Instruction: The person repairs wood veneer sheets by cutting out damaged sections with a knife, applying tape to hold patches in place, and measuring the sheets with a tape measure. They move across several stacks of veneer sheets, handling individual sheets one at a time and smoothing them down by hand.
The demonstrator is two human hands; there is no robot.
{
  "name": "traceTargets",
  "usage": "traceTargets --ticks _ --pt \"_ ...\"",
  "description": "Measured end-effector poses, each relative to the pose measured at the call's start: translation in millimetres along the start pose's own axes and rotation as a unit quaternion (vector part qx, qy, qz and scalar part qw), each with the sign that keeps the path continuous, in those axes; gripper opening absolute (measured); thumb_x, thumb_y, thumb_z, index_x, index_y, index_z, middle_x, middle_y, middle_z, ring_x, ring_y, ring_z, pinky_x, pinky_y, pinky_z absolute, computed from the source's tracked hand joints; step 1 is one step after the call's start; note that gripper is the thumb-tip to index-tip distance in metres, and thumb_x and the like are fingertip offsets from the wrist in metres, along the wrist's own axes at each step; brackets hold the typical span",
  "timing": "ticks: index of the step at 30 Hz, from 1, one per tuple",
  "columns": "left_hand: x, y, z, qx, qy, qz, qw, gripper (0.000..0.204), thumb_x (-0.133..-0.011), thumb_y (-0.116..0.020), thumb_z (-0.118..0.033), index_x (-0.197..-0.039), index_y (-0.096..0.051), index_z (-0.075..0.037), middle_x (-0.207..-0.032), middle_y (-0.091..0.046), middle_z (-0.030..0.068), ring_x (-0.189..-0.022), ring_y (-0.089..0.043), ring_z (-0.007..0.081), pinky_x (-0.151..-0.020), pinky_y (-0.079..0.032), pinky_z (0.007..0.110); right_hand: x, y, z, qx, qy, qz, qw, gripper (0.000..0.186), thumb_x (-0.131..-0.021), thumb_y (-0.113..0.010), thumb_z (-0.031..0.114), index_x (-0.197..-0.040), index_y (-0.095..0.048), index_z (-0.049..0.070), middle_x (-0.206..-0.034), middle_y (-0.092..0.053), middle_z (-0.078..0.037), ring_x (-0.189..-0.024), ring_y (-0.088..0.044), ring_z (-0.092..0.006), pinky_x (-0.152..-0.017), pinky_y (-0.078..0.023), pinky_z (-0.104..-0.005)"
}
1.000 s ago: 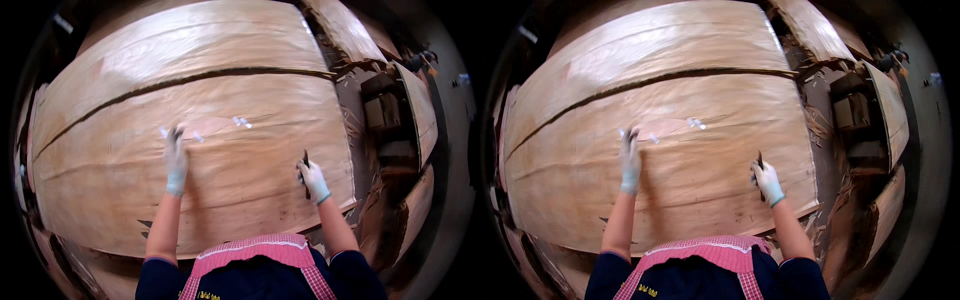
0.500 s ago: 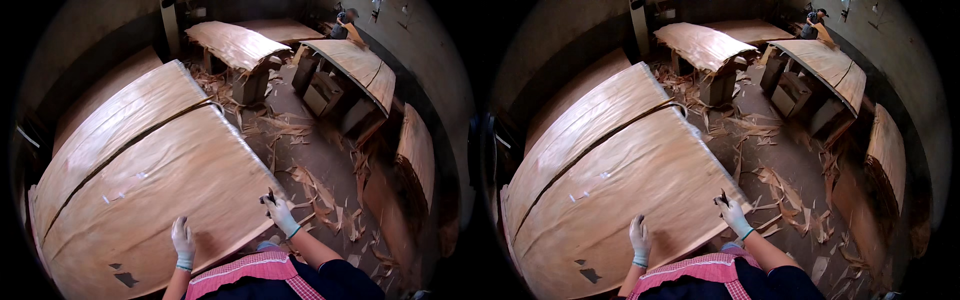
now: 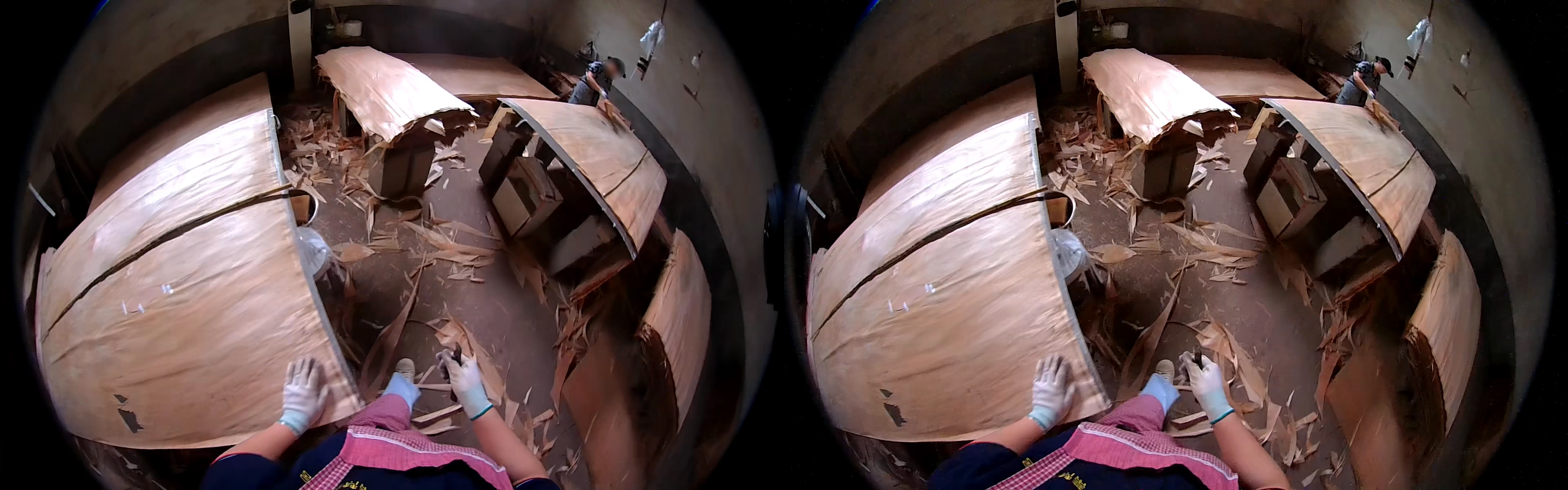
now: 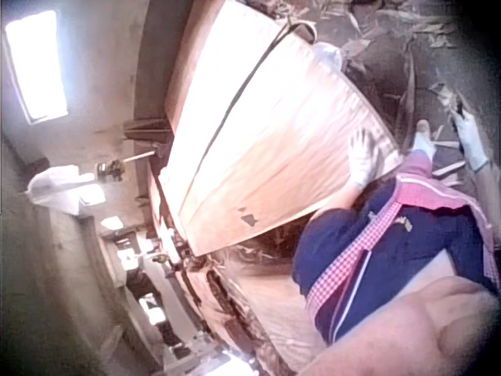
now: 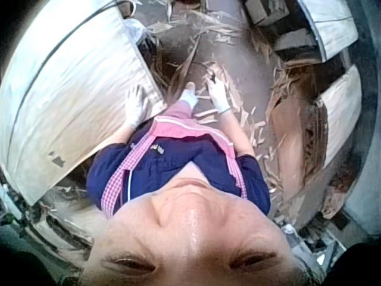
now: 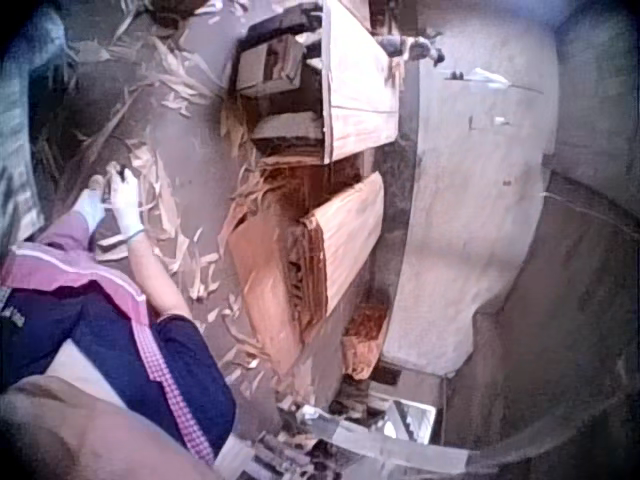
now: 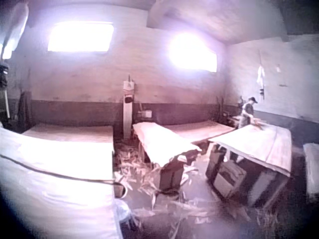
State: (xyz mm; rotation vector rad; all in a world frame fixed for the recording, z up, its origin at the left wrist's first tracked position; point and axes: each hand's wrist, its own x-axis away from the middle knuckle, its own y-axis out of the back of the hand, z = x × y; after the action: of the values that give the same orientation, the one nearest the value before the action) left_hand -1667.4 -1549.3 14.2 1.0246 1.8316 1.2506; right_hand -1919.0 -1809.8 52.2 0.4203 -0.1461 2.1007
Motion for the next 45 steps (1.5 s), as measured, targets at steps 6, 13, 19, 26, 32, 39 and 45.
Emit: traceTargets --ticks 6,13,19,26,32,39,45 --pt "-5.7 -2.6 0.6 -0.019 0.035 0.084 0.996 0.067 -0.077 -0.066 -0.033 -0.133 -0.047 -0.002 -0.145 -0.04 0.0216 -0.138 -0.032 0.0376 -0.117 -0.016 0.053 -124.7 41.9 25.7 0.107 -0.002 0.061 0.992 0.021 -0.094 -0.062 0.022 -0.102 -0.068 0.004 -0.076 -0.061 0.003 -0.062 -0.051 -0.0055 -0.056 -0.042 -0.0232" --pt "-48.4 28.6 -22.1 -0.019 0.127 0.085 0.988 0.053 -0.077 -0.067 -0.019 -0.125 -0.051 -0.005 -0.136 -0.046 0.0198 -0.13 -0.04 0.0387 -0.113 -0.027 0.052 -307.4 77.1 122.4 0.17 -0.001 0.087 0.982 0.021 -0.093 -0.062 0.02 -0.095 -0.066 0.0 -0.084 -0.064 0.0 -0.077 -0.054 -0.0111 -0.071 -0.046 -0.0291" --pt "-229.3 20.5 -98.9 0.026 0.305 -0.208 0.929 0.033 -0.088 -0.053 -0.007 -0.119 -0.055 0.004 -0.124 -0.056 0.0199 -0.117 -0.051 0.0366 -0.103 -0.038 0.047 -594.5 36.3 209.0 0.385 0.253 0.048 0.886 0.04 -0.086 -0.062 0.04 -0.08 -0.064 0.001 -0.089 -0.062 -0.025 -0.086 -0.057 -0.0446 -0.075 -0.046 -0.0486" --pt "-388.6 -68.2 -172.1 0.174 0.491 -0.236 0.82 0.025 -0.089 -0.053 -0.003 -0.113 -0.059 0.003 -0.105 -0.063 0.0207 -0.098 -0.06 0.0345 -0.089 -0.047 0.041 -857.2 -73.5 331.2 0.542 0.252 -0.07 0.799 0.026 -0.085 -0.066 0.034 -0.095 -0.07 0.01 -0.099 -0.069 -0.017 -0.093 -0.066 -0.0375 -0.079 -0.052 -0.0451" --pt "-510.7 -58.8 -168.3 0.204 0.558 -0.201 0.778 0.021 -0.092 -0.051 -0.005 -0.106 -0.063 0.005 -0.103 -0.065 0.019 -0.096 -0.063 0.0297 -0.09 -0.048 0.036 -1012.5 -140.9 309.3 0.639 0.21 -0.027 0.74 0.034 -0.085 -0.067 0.036 -0.104 -0.067 0.008 -0.107 -0.066 -0.016 -0.091 -0.068 -0.0331 -0.079 -0.055 -0.0445" --pt "-622.3 -26.7 -129.2 0.224 0.523 -0.202 0.797 0.018 -0.092 -0.051 -0.005 -0.104 -0.062 0.004 -0.1 -0.065 0.0189 -0.095 -0.063 0.0344 -0.085 -0.049 0.039 -1032.4 -130.7 311.9 0.635 0.257 0.066 0.726 0.02 -0.084 -0.064 0.022 -0.095 -0.064 0.005 -0.114 -0.058 -0.02 -0.088 -0.064 -0.0399 -0.077 -0.052 -0.0491" --pt "-721.2 -9.7 -86.5 0.275 0.367 -0.173 0.872 0.015 -0.091 -0.056 -0.006 -0.102 -0.063 0.001 -0.099 -0.065 0.0184 -0.093 -0.063 0.0352 -0.084 -0.049 0.04 -1023.3 -70.7 394.2 0.49 0.343 0.076 0.798 0.019 -0.086 -0.063 0.016 -0.095 -0.061 -0.001 -0.104 -0.06 -0.022 -0.092 -0.059 -0.0412 -0.081 -0.048 -0.0438"
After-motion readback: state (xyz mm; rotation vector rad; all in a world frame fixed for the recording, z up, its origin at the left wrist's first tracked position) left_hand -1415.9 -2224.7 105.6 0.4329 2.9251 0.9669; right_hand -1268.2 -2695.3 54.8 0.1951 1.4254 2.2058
